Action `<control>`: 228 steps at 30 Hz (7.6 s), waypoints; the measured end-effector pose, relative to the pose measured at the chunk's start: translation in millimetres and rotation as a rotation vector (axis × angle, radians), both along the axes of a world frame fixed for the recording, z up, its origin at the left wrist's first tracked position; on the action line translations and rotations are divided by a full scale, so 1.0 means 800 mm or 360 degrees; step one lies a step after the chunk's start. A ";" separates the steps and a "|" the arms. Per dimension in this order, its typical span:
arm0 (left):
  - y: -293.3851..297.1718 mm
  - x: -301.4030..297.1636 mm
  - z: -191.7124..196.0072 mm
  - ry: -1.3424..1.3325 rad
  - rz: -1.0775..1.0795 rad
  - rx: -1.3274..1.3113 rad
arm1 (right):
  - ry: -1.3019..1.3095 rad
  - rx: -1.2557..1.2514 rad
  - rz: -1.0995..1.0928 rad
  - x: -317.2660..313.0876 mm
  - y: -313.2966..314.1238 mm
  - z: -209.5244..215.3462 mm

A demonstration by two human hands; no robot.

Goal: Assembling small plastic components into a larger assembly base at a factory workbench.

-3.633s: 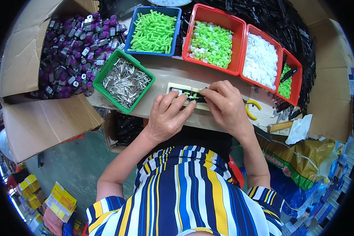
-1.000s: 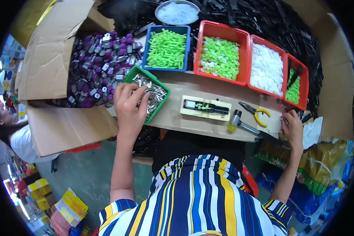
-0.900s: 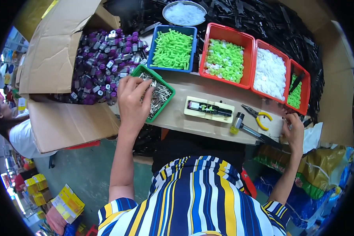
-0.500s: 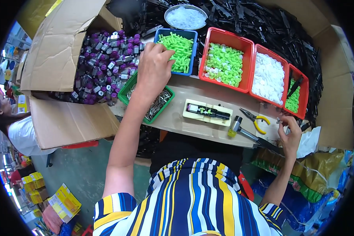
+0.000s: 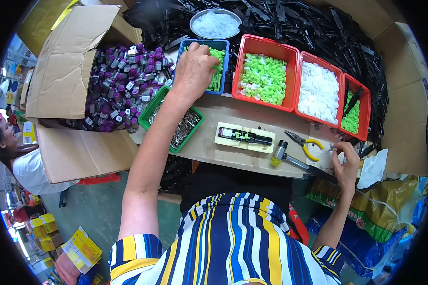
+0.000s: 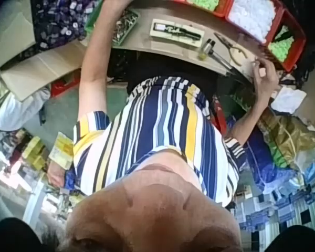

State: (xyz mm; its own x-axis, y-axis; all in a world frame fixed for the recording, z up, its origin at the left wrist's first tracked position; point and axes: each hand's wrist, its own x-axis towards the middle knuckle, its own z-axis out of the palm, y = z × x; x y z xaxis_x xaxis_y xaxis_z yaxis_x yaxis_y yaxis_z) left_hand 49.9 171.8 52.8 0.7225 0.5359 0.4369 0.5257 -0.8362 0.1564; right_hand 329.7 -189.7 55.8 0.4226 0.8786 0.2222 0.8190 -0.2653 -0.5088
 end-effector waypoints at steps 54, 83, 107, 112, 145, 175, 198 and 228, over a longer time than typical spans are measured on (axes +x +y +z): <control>0.130 0.050 0.061 0.0167 0.0116 -0.0067 | 0.0149 0.0062 -0.0157 0.002 0.005 -0.009; -0.161 -0.018 0.034 -0.0880 -0.0227 -0.1612 | 0.1390 0.0969 0.0389 -0.137 0.119 0.006; -0.162 -0.015 0.035 -0.0722 -0.0196 -0.2347 | 0.0793 0.0696 0.0639 -0.134 0.113 0.017; -0.167 -0.016 0.033 -0.0625 -0.0275 -0.1409 | 0.0755 0.0564 0.0501 -0.135 0.123 0.033; -0.176 -0.014 0.019 -0.0722 -0.0403 -0.0764 | 0.0893 0.0067 0.0568 -0.131 0.132 0.022; -0.195 -0.048 -0.025 -0.0490 -0.0267 -0.0200 | -0.0115 0.0061 0.0628 -0.125 0.115 0.022; -0.205 -0.050 -0.069 -0.0336 -0.0451 0.0057 | -0.0072 -0.0077 0.0704 -0.129 0.130 0.002; -0.204 -0.045 -0.064 -0.0407 -0.0467 -0.0038 | 0.0134 0.0091 0.0651 -0.130 0.124 -0.002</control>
